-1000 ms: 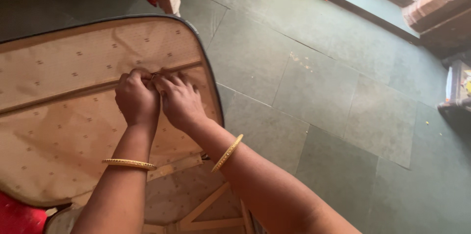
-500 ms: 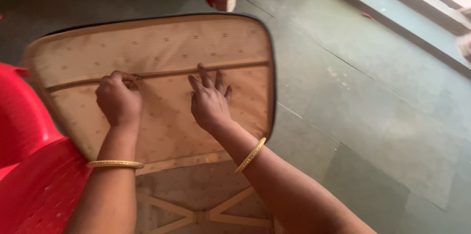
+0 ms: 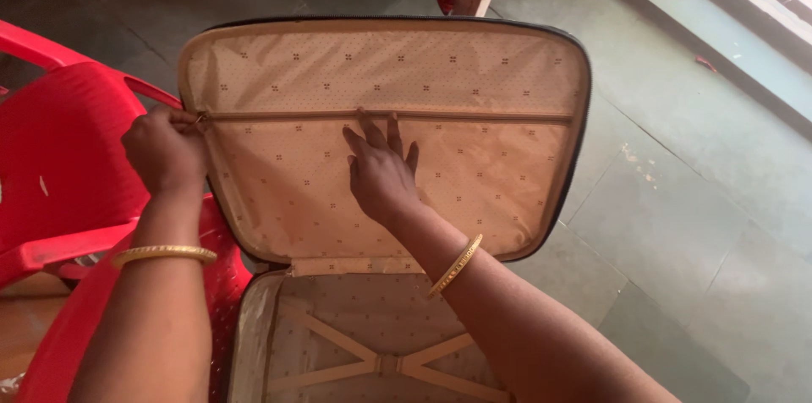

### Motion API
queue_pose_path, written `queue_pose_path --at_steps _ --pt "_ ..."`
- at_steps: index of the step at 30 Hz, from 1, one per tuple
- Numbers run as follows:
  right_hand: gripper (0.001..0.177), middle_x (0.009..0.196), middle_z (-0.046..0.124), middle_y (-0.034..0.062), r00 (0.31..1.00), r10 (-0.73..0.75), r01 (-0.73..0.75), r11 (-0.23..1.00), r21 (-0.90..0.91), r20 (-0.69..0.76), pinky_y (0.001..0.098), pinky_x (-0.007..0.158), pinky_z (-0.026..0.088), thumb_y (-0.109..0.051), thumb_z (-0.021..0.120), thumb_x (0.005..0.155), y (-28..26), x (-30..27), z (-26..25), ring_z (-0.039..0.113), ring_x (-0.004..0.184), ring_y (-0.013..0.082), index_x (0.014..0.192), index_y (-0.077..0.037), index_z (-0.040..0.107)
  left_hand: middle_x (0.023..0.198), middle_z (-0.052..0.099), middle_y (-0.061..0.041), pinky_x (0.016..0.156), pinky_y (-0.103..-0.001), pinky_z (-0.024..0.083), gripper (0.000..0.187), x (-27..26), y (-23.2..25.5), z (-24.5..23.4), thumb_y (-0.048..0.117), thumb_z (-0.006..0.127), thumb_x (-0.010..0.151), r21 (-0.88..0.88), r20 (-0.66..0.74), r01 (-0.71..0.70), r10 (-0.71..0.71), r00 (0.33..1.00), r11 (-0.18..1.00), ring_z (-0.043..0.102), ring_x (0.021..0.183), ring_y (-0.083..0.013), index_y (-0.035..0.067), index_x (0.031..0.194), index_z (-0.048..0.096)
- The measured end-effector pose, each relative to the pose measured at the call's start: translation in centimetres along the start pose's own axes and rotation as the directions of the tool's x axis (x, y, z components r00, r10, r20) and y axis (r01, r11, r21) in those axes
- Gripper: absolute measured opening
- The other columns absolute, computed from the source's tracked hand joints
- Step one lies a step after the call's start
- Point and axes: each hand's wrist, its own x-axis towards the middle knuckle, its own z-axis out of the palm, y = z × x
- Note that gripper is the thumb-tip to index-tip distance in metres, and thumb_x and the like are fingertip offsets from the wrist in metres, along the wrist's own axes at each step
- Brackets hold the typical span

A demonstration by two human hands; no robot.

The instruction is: The person folds several pieces of clothing and places them into a suitcase. They then close and lock the suitcase.

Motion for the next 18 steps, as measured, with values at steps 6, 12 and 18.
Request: queue_pose_path --at_steps 6,12,18 --pt "0.059 0.171 0.005 0.0033 0.999 -0.029 0.027 0.995 -0.097 -0.015 0.0711 0.119 -0.001 -0.016 0.060 0.096 -1.0 0.7 -2.0 -0.008 0.155 0.0348 0.153 -0.018 0.043 0.111 0.071 -0.018 0.080 -0.048 0.056 0.013 -0.5 3.5 -0.8 0.010 0.077 0.091 0.088 -0.044 0.023 -0.020 0.999 0.996 0.067 0.100 -0.0388 0.011 0.104 0.074" --pt "0.078 0.171 -0.003 0.0043 0.969 -0.087 0.023 0.963 -0.267 -0.232 0.0698 0.123 -0.004 -0.027 0.072 0.091 -0.2 4.1 -5.4 -0.013 0.155 0.0330 0.159 -0.022 0.035 0.149 0.052 -0.021 0.113 -0.060 0.037 0.062 1.9 11.4 0.0 0.009 0.087 0.086 0.017 -0.119 -0.454 0.453 0.884 0.891 0.044 0.141 -0.0414 0.010 0.140 0.055" --pt "0.088 0.171 0.000 0.0043 0.974 -0.057 -0.003 0.964 -0.267 -0.218 0.0733 0.120 0.001 -0.031 0.080 0.086 1.4 5.2 -7.1 -0.012 0.156 0.0359 0.160 -0.022 0.033 0.151 0.047 -0.021 0.106 -0.078 0.021 0.072 3.4 17.3 1.7 0.010 0.072 0.082 0.057 0.123 -0.536 0.527 0.841 0.842 0.032 0.143 -0.0442 0.012 0.150 0.051"
